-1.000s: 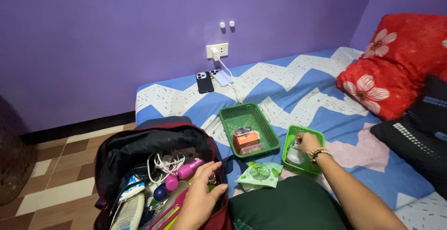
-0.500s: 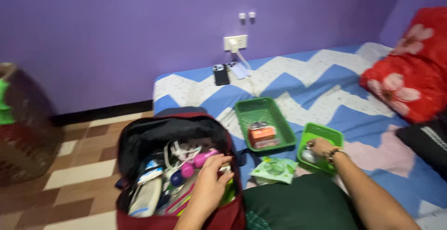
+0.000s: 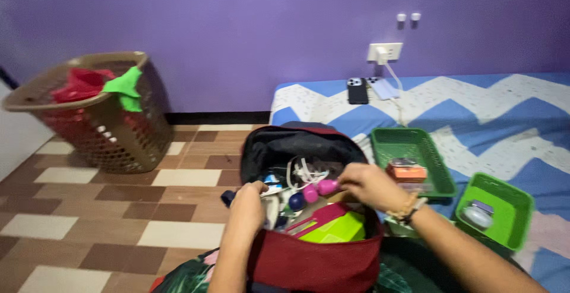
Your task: The person opens a backpack on a bed and removes its contents one at a time, including bottles, boxes, a charger with cable, and small containers, placing them into green baskets and arranging them on the bed.
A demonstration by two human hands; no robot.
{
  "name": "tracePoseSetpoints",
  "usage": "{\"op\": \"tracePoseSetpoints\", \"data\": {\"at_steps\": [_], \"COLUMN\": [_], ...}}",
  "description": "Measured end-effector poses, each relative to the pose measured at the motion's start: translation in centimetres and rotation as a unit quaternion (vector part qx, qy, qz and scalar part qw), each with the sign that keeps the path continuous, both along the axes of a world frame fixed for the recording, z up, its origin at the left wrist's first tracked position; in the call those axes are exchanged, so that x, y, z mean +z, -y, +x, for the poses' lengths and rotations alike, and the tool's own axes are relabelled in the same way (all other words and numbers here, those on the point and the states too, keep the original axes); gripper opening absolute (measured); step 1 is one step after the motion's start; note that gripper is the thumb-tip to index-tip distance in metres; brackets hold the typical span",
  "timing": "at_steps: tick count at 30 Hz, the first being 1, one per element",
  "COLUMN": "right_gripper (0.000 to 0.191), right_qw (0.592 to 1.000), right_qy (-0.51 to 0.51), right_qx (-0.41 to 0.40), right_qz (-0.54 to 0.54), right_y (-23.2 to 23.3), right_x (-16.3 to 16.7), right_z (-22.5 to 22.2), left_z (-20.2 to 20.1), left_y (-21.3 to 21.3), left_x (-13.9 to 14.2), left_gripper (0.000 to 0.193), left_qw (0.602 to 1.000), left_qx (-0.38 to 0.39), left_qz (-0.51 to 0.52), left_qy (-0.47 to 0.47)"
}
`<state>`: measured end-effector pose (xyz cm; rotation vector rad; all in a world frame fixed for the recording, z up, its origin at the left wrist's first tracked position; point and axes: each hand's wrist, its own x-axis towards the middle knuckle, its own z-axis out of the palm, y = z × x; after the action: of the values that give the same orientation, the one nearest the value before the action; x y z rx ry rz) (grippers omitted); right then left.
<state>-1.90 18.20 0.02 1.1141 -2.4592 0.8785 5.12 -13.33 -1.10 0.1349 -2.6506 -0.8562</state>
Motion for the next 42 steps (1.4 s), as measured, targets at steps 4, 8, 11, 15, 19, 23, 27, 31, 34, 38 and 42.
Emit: {"op": "tracePoseSetpoints", "data": {"at_steps": [4,8,11,15,19,23,27,31,34,38,42], "right_gripper": [0.014,0.018,0.028,0.04,0.063,0.054,0.041,0.037,0.036,0.035,0.039], "right_qw": [0.992,0.98,0.976,0.98,0.958,0.982,0.986,0.997,0.96,0.923,0.896], "right_qy": [0.065,0.084,0.174,0.113,0.05,0.032,-0.08,-0.038,0.06,0.055,-0.081], "right_qx": [0.058,0.086,0.074,0.13,0.277,0.128,0.082,0.026,0.022,-0.116,-0.308], "right_qz": [0.091,0.159,0.107,0.097,0.059,0.135,0.117,-0.057,-0.272,-0.364,-0.31], "right_y": [7.3,12.0,14.9,17.1,17.4,17.6,16.7,12.9,8.6,-0.5,-10.0], "right_x": [0.7,0.5,-0.7,-2.4,-2.9,-3.1,-1.9,1.2,4.0,7.3,7.8], "right_z": [1.2,1.6,2.2,2.1,2.3,4.7,5.6,6.3,7.5,7.7,4.5], "left_z": [1.0,1.9,2.3,2.8,2.3,1.1,0.7,1.3,1.0,0.3,0.1], "left_y": [2.0,2.3,1.6,1.4,2.7,3.4,3.0,1.7,-0.9,-5.4,-9.9], "left_x": [-0.8,-0.2,0.3,-0.2,-1.9,-3.3,-2.6,-0.8,-0.5,-2.5,-6.1], "left_gripper": [0.021,0.026,0.028,0.029,0.027,0.026,0.035,0.036,0.038,0.042,0.045], "left_qw": [0.998,0.997,0.995,0.994,0.997,0.995,0.995,0.97,0.956,0.975,0.974], "left_qx": [0.001,0.002,0.014,0.02,0.004,-0.004,0.005,-0.027,-0.074,-0.13,-0.203], "left_qz": [0.046,0.055,-0.004,0.015,0.01,0.079,0.102,0.236,0.27,0.172,0.1], "left_qy": [0.035,0.061,0.104,0.108,0.072,0.064,0.012,-0.059,-0.09,-0.052,-0.003]}}
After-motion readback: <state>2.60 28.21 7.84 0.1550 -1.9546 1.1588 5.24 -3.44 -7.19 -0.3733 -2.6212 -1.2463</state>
